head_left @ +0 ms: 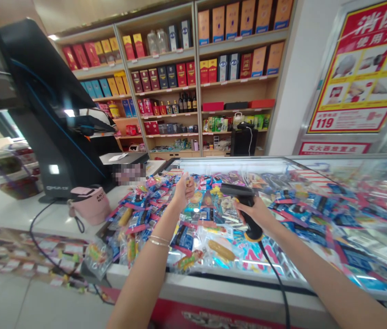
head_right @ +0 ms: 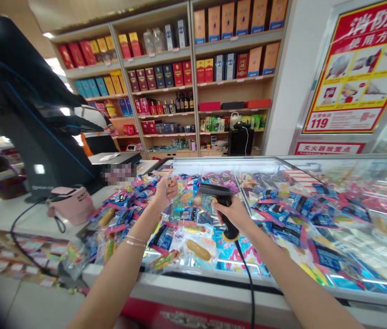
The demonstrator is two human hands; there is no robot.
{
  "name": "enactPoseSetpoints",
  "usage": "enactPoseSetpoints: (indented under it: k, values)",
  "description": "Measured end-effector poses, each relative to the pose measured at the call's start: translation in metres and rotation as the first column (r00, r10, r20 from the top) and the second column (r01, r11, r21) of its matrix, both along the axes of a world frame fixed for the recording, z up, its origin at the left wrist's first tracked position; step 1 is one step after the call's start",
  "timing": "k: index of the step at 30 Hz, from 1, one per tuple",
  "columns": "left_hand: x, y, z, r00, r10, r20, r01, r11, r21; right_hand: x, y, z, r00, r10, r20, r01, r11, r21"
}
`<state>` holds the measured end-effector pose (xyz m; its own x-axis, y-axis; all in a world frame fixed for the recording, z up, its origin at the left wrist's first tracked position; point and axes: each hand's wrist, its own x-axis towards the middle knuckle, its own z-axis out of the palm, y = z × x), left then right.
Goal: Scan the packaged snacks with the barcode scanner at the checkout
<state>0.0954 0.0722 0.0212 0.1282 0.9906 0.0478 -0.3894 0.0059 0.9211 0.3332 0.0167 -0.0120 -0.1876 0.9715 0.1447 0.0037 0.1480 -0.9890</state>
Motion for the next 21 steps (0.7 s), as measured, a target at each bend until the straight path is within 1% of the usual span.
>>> enactPoseSetpoints:
  k: [8,14,21]
  values:
    - [-0.0007,0.0021,-0.0011,0.999,-0.033,-0.023,0.032,0.999,-0.022,-0.0004,-0.0024,0.0015,1.000,-0.019,-0.014,0.019,1.000,0.001]
    - [-0.0015,0.0043,-0.0049,0.998,-0.036,-0.046,0.038,0.999,0.039,-0.0008,-0.0037,0.0032,0.999,-0.026,-0.023,0.027,1.000,0.004]
    - [-0.0035,0.0045,-0.0050,0.996,-0.086,-0.038,0.087,0.995,0.039,0.0001,-0.0006,0.0018,0.998,-0.053,-0.035,0.054,0.998,0.023]
